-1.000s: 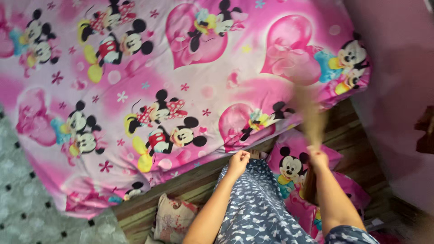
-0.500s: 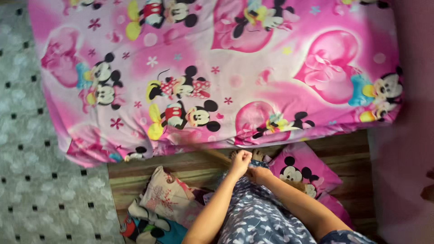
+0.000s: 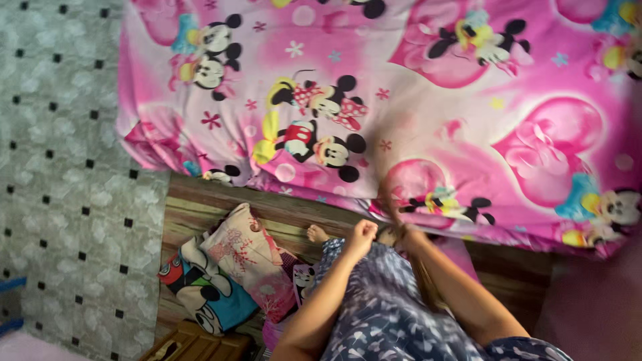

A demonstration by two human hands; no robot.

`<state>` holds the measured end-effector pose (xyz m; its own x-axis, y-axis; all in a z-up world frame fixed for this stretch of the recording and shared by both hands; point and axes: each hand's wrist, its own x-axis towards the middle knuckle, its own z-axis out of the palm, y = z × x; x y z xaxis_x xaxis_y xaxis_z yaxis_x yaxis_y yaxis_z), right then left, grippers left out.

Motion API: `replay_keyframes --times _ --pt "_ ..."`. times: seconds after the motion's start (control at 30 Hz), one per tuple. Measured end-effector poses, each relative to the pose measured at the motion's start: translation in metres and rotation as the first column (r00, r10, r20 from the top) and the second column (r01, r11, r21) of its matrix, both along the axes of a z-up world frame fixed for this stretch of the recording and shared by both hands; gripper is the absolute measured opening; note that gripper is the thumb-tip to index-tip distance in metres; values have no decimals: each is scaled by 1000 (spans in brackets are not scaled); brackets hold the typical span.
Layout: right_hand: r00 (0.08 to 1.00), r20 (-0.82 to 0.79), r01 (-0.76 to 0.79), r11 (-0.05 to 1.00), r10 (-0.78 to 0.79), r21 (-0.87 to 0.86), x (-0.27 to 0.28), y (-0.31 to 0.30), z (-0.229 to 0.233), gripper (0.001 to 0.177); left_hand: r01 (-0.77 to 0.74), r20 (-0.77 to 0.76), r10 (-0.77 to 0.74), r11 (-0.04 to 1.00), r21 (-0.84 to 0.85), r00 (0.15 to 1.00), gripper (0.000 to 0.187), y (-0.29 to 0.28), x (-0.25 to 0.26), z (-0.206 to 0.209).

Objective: The person sweeps the surface of a bed using a broom and then tucks the bedsheet edges under the mattress by hand.

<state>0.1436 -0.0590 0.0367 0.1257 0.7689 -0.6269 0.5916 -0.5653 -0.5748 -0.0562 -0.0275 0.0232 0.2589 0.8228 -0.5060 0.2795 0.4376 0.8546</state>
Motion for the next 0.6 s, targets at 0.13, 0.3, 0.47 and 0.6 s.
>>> replay_keyframes --times 0.13,0.3,0.47,0.6 --pt "938 79 -333 941 337 -56 -5 17 13 43 -3 -44 2 1000 -12 999 19 4 -13 5" --pt "957 288 64 995 -40 -73 80 80 24 34 -35 -93 38 999 29 995 21 24 -41 11" --pt "920 116 382 923 -375 -43 -2 97 -2 33 -66 -138 71 997 38 988 22 28 -80 27" --pt "905 -10 -423 899 424 -115 -145 69 -6 38 -79 -108 79 997 -1 991 23 26 -116 29"
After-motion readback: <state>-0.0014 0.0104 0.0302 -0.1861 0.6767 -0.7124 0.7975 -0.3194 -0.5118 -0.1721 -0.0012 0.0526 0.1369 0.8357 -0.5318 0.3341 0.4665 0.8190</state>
